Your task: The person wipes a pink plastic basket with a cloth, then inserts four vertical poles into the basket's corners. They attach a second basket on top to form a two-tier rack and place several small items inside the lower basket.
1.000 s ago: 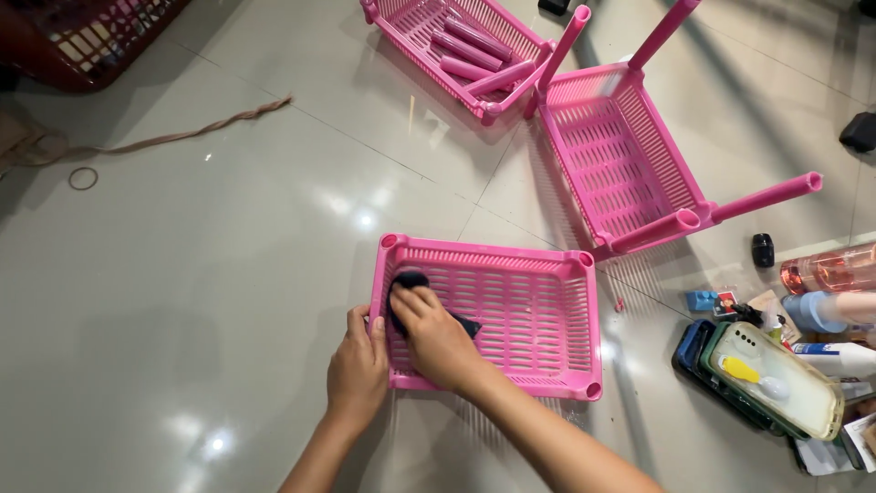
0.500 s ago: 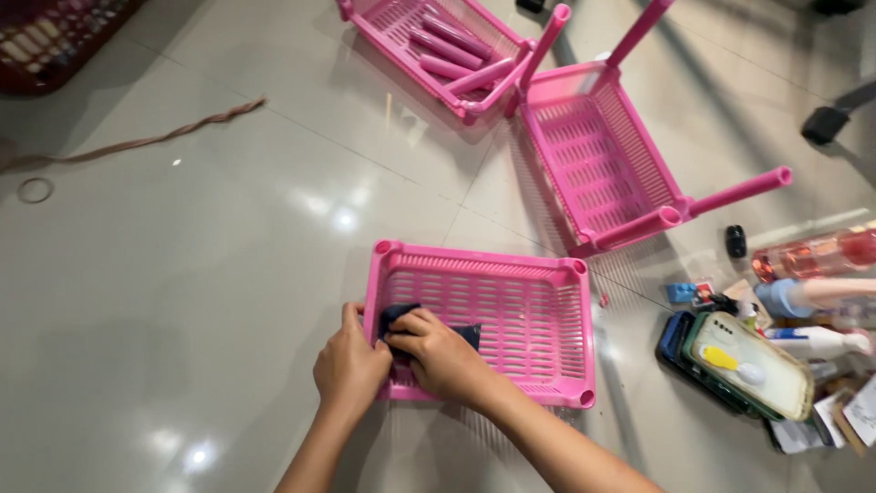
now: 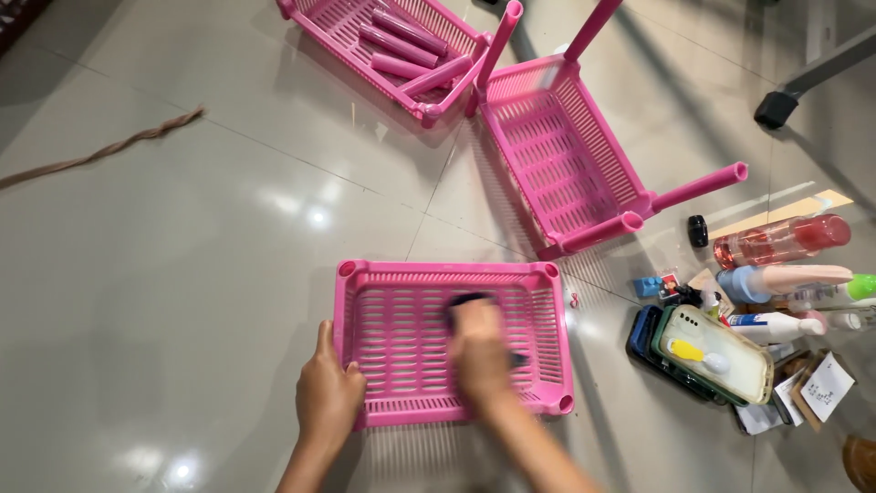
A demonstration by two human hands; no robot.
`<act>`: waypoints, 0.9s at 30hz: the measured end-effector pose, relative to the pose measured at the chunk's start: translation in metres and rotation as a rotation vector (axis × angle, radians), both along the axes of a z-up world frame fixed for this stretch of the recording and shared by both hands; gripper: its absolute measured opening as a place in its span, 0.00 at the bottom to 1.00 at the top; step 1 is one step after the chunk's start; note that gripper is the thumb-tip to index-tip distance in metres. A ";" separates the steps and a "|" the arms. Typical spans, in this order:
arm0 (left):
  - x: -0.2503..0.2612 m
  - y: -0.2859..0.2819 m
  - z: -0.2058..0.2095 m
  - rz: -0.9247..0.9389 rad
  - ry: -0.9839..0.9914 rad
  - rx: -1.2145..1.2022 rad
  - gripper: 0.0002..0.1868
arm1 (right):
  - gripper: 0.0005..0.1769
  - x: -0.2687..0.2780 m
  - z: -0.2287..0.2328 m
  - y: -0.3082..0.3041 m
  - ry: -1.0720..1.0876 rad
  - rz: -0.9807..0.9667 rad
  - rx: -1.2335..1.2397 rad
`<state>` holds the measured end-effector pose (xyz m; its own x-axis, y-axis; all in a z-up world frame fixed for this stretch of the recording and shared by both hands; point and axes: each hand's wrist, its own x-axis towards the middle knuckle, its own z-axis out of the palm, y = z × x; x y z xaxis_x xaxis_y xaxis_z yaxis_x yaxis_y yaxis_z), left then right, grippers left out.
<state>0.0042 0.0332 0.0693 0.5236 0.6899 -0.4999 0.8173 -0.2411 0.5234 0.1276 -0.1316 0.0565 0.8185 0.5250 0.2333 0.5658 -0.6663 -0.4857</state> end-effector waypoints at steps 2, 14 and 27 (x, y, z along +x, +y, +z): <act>-0.001 -0.001 -0.003 -0.009 -0.068 0.102 0.41 | 0.19 -0.037 -0.002 0.036 0.040 0.223 0.094; 0.001 0.000 -0.006 0.042 -0.034 -0.018 0.40 | 0.20 0.030 0.001 -0.023 -0.120 -0.193 -0.145; -0.002 -0.006 -0.006 0.082 -0.113 0.049 0.34 | 0.23 0.006 0.012 0.027 0.129 0.427 0.011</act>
